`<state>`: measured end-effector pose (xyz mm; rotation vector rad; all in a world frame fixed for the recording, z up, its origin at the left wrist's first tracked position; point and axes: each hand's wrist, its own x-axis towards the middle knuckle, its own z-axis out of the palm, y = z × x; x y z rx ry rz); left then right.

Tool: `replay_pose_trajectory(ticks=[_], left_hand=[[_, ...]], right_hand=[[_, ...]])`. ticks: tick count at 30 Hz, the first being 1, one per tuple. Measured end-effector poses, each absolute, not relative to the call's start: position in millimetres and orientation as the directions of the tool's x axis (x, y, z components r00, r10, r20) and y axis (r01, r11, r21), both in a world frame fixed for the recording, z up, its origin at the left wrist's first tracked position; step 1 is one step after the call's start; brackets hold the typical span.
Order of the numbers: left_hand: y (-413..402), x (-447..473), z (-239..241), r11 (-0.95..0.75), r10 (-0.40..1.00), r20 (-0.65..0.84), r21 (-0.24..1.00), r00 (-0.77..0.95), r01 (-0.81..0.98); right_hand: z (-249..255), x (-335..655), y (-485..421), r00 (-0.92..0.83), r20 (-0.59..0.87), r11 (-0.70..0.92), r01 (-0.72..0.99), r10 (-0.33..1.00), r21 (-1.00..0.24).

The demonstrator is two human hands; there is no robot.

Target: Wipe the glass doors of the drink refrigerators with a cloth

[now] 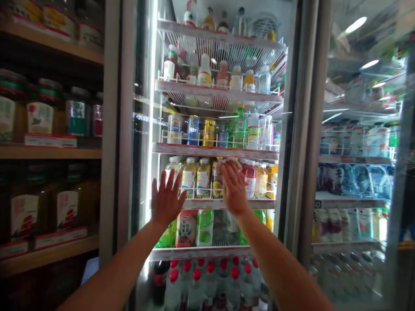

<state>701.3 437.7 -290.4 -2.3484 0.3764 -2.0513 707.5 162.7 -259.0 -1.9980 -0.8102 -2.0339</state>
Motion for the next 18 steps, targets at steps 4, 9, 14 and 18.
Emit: replay_pose_trajectory(ticks=[4,9,14,18], left_hand=[[438,700,-289,-0.972,-0.177,0.976,-0.152,0.129,-0.18],[436,697,-290,-0.976,-0.16,0.971,-0.129,0.175,-0.174],[435,695,-290,-0.977,-0.15,0.972,-0.117,0.182,-0.181],[436,696,-291,-0.98,-0.157,0.974,-0.132,0.161,-0.152]], right_hand=[[-277,702,212,-0.001,0.86,-0.713,0.559,0.51,0.423],[-242,707,198,-0.101,0.918,-0.756,0.536,0.384,0.375],[-244,705,207,-0.076,0.896,-0.758,0.506,0.437,0.412],[-249,701,209,-0.03,0.666,-0.544,0.55,0.745,0.633]])
